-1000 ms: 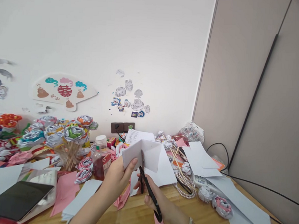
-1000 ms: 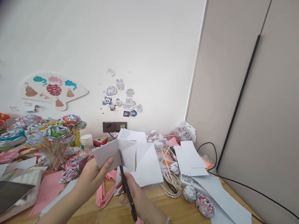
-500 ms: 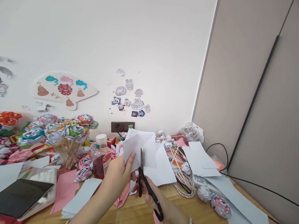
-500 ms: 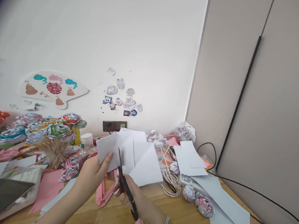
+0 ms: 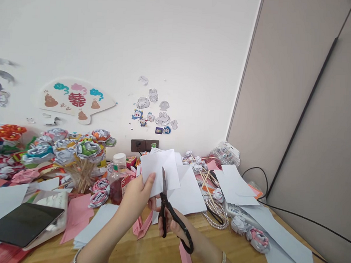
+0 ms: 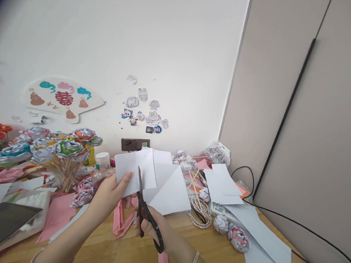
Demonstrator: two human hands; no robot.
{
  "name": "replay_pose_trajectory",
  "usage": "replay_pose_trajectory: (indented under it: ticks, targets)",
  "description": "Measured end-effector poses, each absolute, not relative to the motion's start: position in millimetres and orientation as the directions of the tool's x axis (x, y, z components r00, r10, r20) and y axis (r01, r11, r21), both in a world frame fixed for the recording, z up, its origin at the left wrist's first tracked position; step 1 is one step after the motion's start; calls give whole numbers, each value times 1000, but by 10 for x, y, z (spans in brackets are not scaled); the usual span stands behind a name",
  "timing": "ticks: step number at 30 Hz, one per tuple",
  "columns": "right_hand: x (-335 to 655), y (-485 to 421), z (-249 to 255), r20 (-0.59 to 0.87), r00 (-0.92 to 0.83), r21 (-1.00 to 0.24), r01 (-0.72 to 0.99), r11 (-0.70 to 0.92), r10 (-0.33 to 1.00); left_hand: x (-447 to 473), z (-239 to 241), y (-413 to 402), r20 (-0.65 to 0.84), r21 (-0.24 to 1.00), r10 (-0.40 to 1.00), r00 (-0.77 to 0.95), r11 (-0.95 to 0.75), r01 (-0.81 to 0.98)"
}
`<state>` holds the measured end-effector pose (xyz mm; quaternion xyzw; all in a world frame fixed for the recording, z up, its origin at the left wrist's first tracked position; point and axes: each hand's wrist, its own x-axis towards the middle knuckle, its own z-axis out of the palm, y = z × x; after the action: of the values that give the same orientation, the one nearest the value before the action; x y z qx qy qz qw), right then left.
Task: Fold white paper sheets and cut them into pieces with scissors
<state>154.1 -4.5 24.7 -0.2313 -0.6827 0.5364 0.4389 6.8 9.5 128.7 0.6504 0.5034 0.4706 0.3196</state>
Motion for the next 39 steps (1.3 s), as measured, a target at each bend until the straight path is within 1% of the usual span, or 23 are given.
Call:
replay_pose_trajectory:
  ticks: [3,7,10,15,20,25,28,31,39]
  targets:
    - [1556,-88,300,388,-530,-922,-230,312,754,69,1277,111,263,918,963,54,-267,294]
    - [1572,-137,403,343,-535,-938,-235,253,772,64,1264,129,275,911,960,59,-280,304]
    - [1550,-144,457,297,-516,-953,-207,219,804,63,1249,139,279,909,958,60,-284,305]
    - [1474,-110,433,214,-417,-976,-120,180,884,71,1222,143,274,914,960,65,-281,294]
    - [1427,-116,391,220,-365,-975,-94,199,905,76,1214,138,292,903,955,59,-295,311]
    - [1421,-126,376,180,-300,-983,-23,182,937,80,1216,124,319,885,946,53,-317,341]
    - [1430,-122,370,199,-284,-979,-16,203,938,83,1225,115,317,875,947,54,-314,368]
    - [1428,-119,354,184,-268,-982,-10,188,946,81,1225,116,314,872,948,57,-312,378]
    - [1421,-92,228,210,-242,-976,-2,216,947,86,1221,114,316,899,947,59,-319,299]
